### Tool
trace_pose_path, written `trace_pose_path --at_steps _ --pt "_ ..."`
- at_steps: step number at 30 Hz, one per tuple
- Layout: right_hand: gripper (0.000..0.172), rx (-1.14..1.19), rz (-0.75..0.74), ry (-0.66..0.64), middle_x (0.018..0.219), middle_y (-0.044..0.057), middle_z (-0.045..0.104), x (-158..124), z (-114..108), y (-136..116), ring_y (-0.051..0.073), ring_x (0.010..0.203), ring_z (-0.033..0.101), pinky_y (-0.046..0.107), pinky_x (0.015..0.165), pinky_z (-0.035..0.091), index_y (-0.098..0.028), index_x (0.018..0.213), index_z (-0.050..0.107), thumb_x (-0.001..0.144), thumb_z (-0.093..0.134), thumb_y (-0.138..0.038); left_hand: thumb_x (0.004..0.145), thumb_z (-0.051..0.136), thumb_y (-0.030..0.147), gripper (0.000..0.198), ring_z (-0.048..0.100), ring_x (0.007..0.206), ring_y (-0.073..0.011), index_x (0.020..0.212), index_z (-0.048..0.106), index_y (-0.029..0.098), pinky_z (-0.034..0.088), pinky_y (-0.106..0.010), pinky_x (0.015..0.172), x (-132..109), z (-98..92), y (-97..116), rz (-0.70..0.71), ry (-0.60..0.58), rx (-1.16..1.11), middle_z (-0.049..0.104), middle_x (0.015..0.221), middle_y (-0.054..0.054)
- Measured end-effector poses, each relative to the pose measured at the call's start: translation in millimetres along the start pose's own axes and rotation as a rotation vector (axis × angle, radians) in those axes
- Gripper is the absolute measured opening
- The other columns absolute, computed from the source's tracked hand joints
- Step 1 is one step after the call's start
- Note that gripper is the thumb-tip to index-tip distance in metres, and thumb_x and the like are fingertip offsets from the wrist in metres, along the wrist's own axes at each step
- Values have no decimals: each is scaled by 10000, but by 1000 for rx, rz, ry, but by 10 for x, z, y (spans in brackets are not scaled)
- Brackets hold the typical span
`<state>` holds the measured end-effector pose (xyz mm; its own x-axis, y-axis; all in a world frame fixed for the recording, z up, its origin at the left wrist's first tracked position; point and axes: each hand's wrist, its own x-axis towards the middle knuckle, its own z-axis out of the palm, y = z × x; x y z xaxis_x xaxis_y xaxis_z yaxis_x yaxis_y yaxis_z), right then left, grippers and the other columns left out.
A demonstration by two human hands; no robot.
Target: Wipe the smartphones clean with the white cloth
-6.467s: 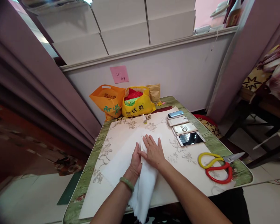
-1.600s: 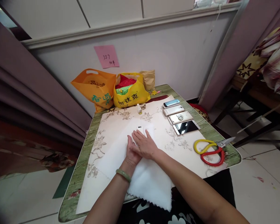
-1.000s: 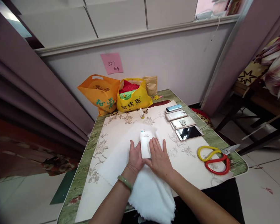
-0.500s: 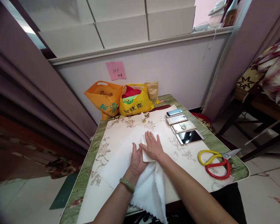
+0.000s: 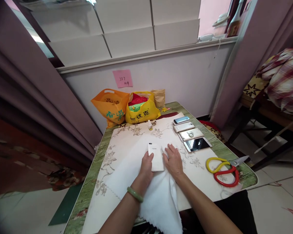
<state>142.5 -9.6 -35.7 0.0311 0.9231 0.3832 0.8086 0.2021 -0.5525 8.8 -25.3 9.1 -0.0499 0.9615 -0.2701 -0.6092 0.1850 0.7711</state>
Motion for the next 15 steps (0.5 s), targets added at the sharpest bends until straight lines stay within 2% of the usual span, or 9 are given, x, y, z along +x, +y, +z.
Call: trace_pose_path --at_steps 5,8,11,13,15 --pt "257 132 45 87 1289 130 613 4 -86 -46 259 1261 509 442 1083 375 -200 883 685 888 464 -330 750 648 183 304 662 970 -277 1053 652 203 493 -438 917 26 68 112 107 95 457 718 1029 -95" --pt "248 273 124 168 1248 128 630 6 -147 -52 272 1184 556 444 962 462 -210 814 654 879 471 -364 693 678 142 447 610 1081 -292 1133 617 199 431 -446 1000 5 33 208 148 142 587 685 1107 -106" --pt "266 449 239 306 1232 135 634 11 -201 -21 267 1111 588 389 842 503 -196 812 644 860 514 -423 692 671 135 560 509 1227 -320 1241 571 176 348 -474 1078 -65 -45 307 327 168 1036 592 1264 -147" --pt "284 554 304 368 1200 134 651 22 -249 -15 260 1080 601 372 830 500 -186 837 651 848 545 -450 751 637 190 492 444 1290 -338 1239 582 170 323 -504 1094 -118 -141 362 470 171 1381 516 1352 -165" --pt "311 642 353 383 1110 125 688 48 -316 -54 249 1009 627 364 818 503 -175 882 665 842 566 -468 811 599 255 430 411 1322 -337 1233 587 171 328 -516 1095 -155 -280 399 543 165 1554 467 1401 -167"
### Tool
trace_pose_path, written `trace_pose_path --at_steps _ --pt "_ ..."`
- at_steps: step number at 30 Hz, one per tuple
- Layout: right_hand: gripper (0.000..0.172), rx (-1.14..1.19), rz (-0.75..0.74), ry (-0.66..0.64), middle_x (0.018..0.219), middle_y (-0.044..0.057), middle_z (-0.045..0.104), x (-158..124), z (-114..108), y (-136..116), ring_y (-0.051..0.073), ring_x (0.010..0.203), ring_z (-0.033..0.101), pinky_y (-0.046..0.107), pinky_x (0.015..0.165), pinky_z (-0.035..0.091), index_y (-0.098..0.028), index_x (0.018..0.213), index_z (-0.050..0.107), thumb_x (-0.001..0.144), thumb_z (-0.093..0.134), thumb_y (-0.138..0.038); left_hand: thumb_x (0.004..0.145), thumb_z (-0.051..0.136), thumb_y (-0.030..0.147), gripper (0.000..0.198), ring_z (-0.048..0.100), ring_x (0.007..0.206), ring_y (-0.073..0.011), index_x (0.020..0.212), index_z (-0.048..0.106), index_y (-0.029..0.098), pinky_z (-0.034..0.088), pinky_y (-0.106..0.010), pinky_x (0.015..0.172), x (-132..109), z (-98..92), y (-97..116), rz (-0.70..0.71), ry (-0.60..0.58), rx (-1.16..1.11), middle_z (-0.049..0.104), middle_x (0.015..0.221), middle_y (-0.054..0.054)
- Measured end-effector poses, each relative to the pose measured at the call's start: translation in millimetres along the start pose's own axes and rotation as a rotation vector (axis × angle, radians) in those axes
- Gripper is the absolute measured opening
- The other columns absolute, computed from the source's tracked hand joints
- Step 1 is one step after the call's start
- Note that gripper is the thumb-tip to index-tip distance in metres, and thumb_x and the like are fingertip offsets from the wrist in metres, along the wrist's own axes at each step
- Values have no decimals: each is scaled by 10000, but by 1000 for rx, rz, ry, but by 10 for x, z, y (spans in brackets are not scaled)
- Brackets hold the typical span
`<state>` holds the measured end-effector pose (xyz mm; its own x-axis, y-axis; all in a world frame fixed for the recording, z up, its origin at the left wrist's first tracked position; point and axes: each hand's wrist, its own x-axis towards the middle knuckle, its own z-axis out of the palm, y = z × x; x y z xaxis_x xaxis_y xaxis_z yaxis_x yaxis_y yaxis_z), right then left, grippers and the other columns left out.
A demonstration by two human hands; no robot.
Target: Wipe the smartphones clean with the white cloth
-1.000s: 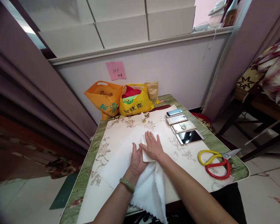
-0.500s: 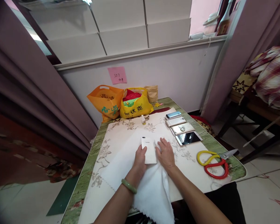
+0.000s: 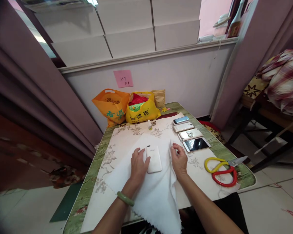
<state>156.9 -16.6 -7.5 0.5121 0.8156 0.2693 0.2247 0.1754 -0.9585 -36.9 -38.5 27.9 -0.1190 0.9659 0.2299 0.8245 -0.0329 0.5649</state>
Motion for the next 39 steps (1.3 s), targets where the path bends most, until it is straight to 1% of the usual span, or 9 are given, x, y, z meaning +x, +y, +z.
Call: trace_pose_path --at_steps 3,8,12,15,18,22,32,36,39 --pt "344 66 19 -110 924 79 719 27 32 -197 212 840 649 329 753 514 -166 947 682 852 577 -479 853 564 302 412 401 1344 -329 1236 577 150 352 -520 1092 -53 -35 -240 46 3 88 456 1415 -178" --pt "291 -84 -166 -667 868 39 736 65 220 -415 184 749 680 300 698 543 -210 1010 722 927 509 -391 895 516 315 411 418 1350 -296 1271 549 152 367 -505 1106 -25 -26 -502 183 21 114 474 1425 -166" --pt "275 -356 -526 -714 1123 77 706 23 350 -294 199 1003 667 351 901 528 -223 1131 685 937 491 -247 942 428 284 424 395 1381 -271 1336 507 149 345 -489 1134 47 -7 -591 235 -2 173 454 1468 -153" --pt "384 -457 -781 -981 1362 92 583 -66 383 -166 215 1286 510 415 1094 392 -216 1321 576 948 497 -258 958 409 307 483 328 1425 -280 1418 432 163 291 -521 1158 73 9 -659 253 -53 279 393 1521 -142" --pt "522 -535 -847 -1169 1512 67 417 -115 404 -110 220 1430 307 472 1184 215 -224 1479 382 989 439 -393 970 393 338 509 286 1445 -280 1456 388 188 269 -530 1165 74 26 -698 284 -88 375 359 1543 -126" --pt "610 -650 -779 -1159 1574 43 287 -73 488 -100 220 1467 207 474 1198 145 -225 1534 241 1002 329 -512 977 382 367 530 264 1454 -278 1476 358 192 268 -523 1168 70 30 -679 293 -79 440 328 1558 -117" --pt "650 -858 -543 -920 1593 65 216 111 710 -24 226 1483 137 507 1195 82 -158 1541 204 1003 228 -522 964 408 287 492 329 1427 -276 1436 401 146 301 -536 1158 54 -28 -621 353 -27 409 396 1515 -162" --pt "644 -835 -546 -894 1594 73 205 90 711 4 224 1485 124 495 1199 52 -152 1539 215 1005 210 -511 949 426 250 458 337 1425 -242 1399 442 162 326 -486 1159 -226 -163 -479 530 -113 352 413 1508 -142" --pt "627 -802 -574 -874 1591 79 214 75 693 21 231 1484 126 505 1199 47 -152 1536 233 1008 221 -491 934 484 331 566 320 1432 -266 1465 350 185 343 -506 1139 -541 -220 -380 514 -191 388 360 1539 -140"
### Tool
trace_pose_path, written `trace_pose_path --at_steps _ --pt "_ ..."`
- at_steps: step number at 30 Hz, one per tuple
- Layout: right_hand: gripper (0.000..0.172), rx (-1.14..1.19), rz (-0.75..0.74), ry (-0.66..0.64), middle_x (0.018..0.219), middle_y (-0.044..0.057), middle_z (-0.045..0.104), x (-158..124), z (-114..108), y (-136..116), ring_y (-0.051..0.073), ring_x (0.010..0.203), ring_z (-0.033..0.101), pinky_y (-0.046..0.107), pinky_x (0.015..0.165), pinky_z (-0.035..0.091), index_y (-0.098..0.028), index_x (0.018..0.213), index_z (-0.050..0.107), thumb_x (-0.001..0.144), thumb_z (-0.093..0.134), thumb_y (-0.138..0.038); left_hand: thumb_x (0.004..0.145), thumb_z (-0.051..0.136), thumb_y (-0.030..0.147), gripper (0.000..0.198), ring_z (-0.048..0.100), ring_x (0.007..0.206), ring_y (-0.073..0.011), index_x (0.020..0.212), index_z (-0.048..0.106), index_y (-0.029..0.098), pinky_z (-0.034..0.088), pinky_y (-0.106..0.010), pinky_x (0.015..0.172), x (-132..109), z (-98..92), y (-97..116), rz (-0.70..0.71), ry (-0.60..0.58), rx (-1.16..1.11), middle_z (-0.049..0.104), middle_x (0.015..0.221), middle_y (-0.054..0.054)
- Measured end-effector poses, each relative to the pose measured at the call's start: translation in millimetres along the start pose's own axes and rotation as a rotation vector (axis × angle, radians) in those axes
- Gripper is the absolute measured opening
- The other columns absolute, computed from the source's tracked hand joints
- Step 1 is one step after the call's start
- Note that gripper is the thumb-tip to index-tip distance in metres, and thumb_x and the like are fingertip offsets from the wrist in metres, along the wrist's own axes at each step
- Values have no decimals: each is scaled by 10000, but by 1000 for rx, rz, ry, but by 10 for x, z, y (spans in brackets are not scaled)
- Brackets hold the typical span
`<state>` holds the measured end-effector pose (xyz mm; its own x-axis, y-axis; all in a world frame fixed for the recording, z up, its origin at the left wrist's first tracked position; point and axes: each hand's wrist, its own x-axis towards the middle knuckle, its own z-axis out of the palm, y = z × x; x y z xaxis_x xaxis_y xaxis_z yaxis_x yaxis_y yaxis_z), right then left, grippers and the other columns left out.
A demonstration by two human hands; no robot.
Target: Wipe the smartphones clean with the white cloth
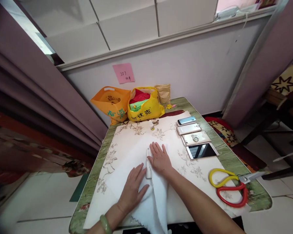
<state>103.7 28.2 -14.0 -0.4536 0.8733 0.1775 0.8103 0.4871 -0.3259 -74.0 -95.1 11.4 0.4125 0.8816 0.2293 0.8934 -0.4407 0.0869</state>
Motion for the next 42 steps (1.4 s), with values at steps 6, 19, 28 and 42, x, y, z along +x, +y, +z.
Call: trace_pose_path --at_steps 6,19,28,42 --pt "594 54 -162 186 1564 140 291 -108 -127 -5 282 1464 201 563 1182 152 -87 1502 303 985 376 -373 943 474 320 655 316 1433 -263 1527 206 192 322 -519 1148 -157 4 209 -92 -19 63 359 1539 -125" --pt "379 240 -214 240 1348 122 590 -173 -149 20 264 1272 516 445 1048 433 -150 1302 578 945 473 -226 903 516 435 776 304 1432 -322 1533 180 131 323 -573 1129 -78 -98 183 -55 -76 109 334 1537 -155" --pt "553 196 -210 214 1463 102 477 -165 -90 54 277 1365 418 467 1087 393 -168 1474 385 943 483 -287 893 524 464 792 351 1410 -316 1528 198 121 374 -535 1095 -71 -65 143 -19 -42 170 398 1502 -155" --pt "441 162 -164 165 1428 82 523 -150 -96 53 244 1345 441 454 1094 374 -173 1386 518 965 390 -211 932 499 390 692 301 1438 -286 1528 211 188 292 -532 1150 -66 -146 278 -109 -55 57 349 1546 -116"
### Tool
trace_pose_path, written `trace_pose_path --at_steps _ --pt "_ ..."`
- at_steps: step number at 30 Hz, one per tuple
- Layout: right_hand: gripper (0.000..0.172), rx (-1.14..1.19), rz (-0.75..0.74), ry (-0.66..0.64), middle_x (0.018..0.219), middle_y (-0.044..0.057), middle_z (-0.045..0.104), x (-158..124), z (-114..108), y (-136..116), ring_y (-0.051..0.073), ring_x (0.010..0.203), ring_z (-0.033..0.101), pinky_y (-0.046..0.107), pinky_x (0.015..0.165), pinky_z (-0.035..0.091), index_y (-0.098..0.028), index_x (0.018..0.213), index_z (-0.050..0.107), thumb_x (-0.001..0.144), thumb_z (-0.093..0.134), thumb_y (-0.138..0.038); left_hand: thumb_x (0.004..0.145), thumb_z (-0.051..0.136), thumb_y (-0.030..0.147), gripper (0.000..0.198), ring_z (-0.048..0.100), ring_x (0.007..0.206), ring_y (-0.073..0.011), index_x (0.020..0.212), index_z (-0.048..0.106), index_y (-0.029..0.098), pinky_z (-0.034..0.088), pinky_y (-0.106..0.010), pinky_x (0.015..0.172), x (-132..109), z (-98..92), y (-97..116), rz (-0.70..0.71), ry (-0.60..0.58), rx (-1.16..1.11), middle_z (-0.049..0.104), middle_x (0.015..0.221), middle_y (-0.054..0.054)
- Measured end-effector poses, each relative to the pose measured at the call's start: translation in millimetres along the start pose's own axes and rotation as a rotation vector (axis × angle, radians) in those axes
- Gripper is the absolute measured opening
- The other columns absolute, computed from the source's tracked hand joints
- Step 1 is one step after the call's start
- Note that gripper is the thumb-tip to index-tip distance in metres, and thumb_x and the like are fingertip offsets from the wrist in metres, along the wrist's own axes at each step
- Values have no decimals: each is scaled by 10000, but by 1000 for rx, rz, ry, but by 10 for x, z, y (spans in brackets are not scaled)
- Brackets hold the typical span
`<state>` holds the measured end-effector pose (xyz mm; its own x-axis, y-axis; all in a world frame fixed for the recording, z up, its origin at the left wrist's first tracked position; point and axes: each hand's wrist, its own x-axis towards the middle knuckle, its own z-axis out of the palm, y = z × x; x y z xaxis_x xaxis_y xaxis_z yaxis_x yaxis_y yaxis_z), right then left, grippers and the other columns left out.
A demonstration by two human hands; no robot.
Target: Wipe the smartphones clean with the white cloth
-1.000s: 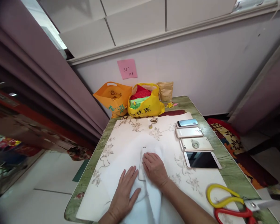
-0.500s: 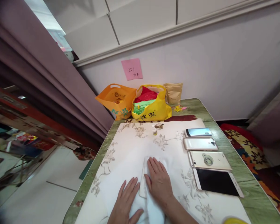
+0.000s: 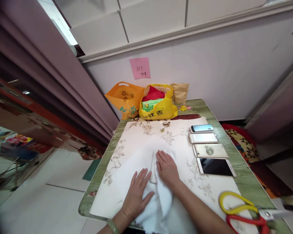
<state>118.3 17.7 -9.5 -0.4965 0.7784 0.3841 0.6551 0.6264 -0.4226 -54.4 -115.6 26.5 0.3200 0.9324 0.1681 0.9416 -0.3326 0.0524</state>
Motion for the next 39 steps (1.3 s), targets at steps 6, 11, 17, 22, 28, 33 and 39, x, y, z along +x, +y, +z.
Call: trace_pose_path --at_steps 6,11,17,22,28,33,39 --pt "441 -71 24 -65 1457 93 487 -16 48 6 239 1380 399 463 1108 349 -184 1411 489 991 368 -246 946 474 304 562 364 1404 -279 1486 335 238 266 -546 1151 -42 40 32 59 64 -26 414 1516 -79" --pt "440 -119 22 -126 1465 108 474 -97 26 -62 245 1391 382 480 1110 343 -171 1414 481 1001 353 -249 937 466 239 449 476 1317 -250 1385 488 221 331 -507 1133 -77 76 40 103 104 -130 533 1426 -53" --pt "432 -136 -111 -169 1458 90 488 -492 -155 -290 240 1375 406 492 1119 331 -172 1418 471 999 373 -209 943 444 221 439 486 1301 -247 1380 488 215 364 -497 1117 -84 80 25 95 92 -183 528 1432 -45" --pt "427 -108 -220 -184 1433 60 520 -780 -353 -409 199 1364 424 470 1156 276 -217 1406 490 1000 363 -173 951 424 218 426 479 1308 -247 1369 501 215 354 -495 1128 -92 89 16 82 89 -201 541 1419 -41" --pt "411 -139 -111 -236 1436 61 513 -300 -305 -221 222 1358 432 566 1160 157 -266 1415 471 1019 359 -269 954 419 210 450 468 1319 -245 1402 467 219 361 -490 1124 -87 108 6 91 93 -185 512 1447 -39" --pt "430 -238 56 -205 1458 89 484 203 -142 -88 252 1368 414 603 1149 108 -232 1428 453 1020 320 -269 924 464 180 458 501 1292 -240 1380 493 216 398 -489 1094 -77 83 20 95 137 -184 552 1406 -60" --pt "443 -206 -76 -212 1485 64 452 -280 -251 -172 230 1395 371 538 1182 36 -216 1452 417 1023 322 -277 919 470 172 468 513 1280 -238 1385 488 217 418 -489 1083 -72 69 18 105 157 -164 562 1396 -63"
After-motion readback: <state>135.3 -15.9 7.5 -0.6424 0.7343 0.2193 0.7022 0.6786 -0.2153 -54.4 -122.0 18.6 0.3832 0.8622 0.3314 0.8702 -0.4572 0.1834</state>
